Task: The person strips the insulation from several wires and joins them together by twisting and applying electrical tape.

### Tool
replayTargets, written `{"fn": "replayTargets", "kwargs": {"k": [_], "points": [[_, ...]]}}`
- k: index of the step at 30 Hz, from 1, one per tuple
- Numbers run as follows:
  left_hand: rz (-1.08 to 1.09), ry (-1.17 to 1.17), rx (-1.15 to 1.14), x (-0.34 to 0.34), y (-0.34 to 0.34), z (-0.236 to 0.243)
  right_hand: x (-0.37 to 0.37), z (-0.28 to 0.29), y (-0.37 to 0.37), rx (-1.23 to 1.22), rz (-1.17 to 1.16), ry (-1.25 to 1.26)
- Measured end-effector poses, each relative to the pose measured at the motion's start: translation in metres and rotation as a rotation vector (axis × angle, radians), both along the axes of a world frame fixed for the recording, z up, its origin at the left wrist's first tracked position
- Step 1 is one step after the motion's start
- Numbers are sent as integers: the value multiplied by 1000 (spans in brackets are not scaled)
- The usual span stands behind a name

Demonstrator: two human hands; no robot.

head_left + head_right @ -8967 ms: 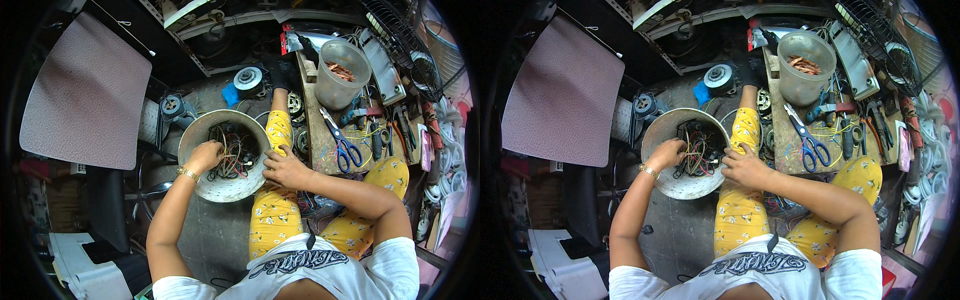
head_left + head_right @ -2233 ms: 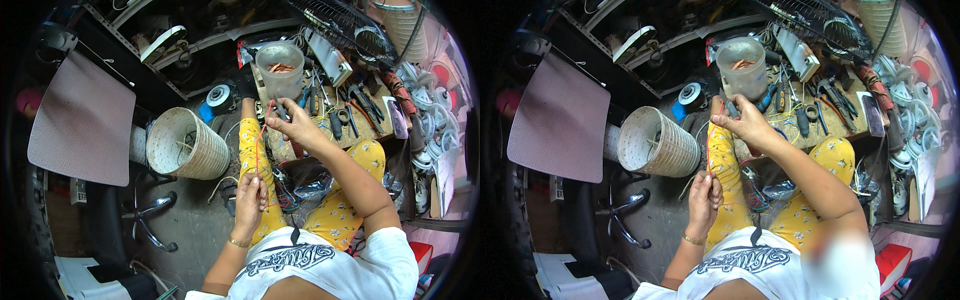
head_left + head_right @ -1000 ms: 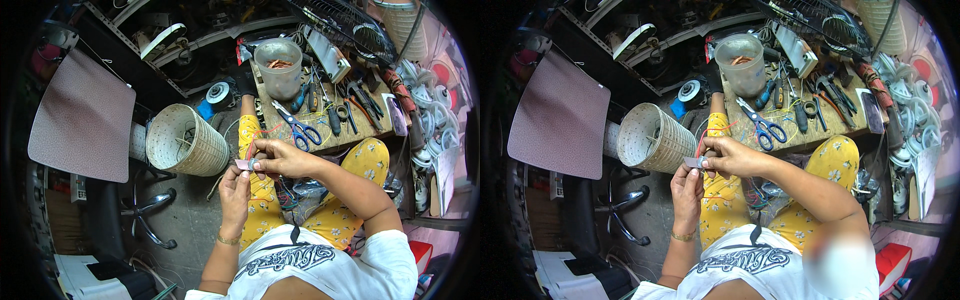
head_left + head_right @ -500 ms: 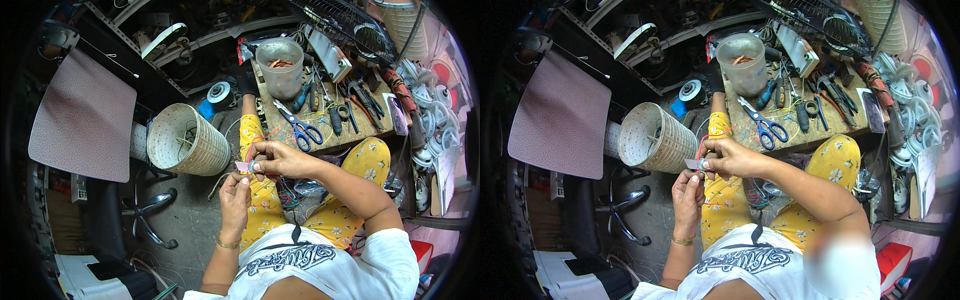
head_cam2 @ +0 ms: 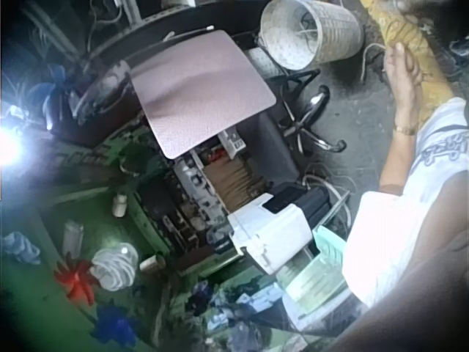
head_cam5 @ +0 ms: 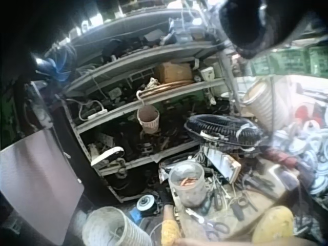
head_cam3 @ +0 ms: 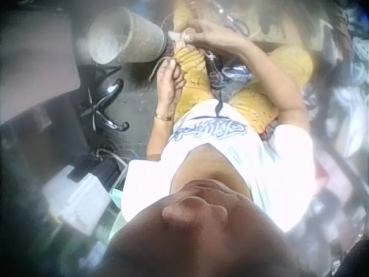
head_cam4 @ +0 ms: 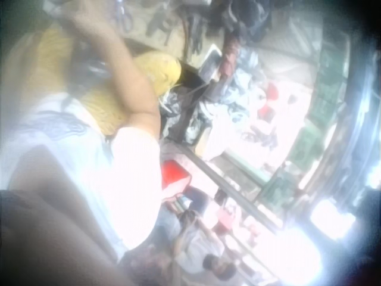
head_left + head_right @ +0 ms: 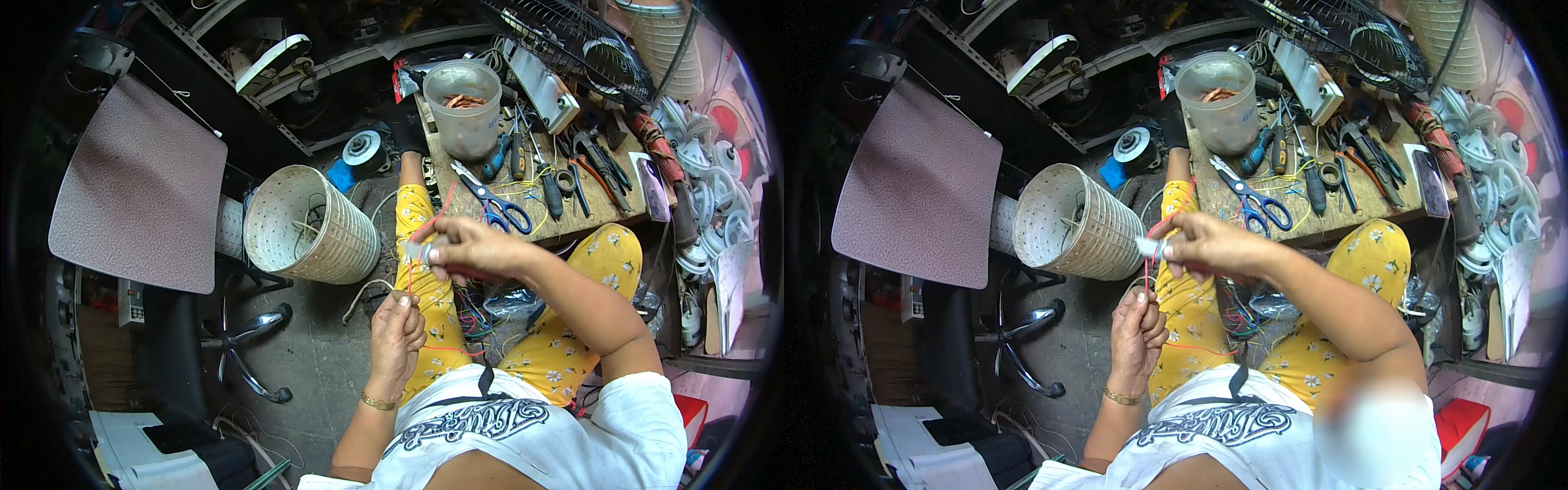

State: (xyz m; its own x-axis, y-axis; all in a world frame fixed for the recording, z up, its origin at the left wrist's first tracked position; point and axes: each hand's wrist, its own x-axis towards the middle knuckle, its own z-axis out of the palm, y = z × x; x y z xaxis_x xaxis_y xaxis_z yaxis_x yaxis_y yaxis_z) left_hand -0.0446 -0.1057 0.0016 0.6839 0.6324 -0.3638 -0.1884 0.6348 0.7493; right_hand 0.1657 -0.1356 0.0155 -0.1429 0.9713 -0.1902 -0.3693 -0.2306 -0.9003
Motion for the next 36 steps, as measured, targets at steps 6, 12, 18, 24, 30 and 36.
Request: {"fn": "replayTargets", "kwargs": {"k": [6, 12, 18, 24, 30, 36], "points": [[-1, -10, 33, 9, -1, 6, -19, -6, -6, 108, 104, -79], [46, 53, 126, 17, -5, 11, -19, -3, -9, 122, 40, -155], [78, 55, 265, 14, -6, 3, -18, -2, -9, 123, 4, -90], [40, 13, 200, 7, -5, 9, -22, -3, -6, 160, -9, -91], [-85, -276, -446, 0, -6, 4, -15, -1, -6, 107, 30, -129], [-20, -123, -109, -2, -8, 3, -20, -6, -4, 96, 22, -48]]}}
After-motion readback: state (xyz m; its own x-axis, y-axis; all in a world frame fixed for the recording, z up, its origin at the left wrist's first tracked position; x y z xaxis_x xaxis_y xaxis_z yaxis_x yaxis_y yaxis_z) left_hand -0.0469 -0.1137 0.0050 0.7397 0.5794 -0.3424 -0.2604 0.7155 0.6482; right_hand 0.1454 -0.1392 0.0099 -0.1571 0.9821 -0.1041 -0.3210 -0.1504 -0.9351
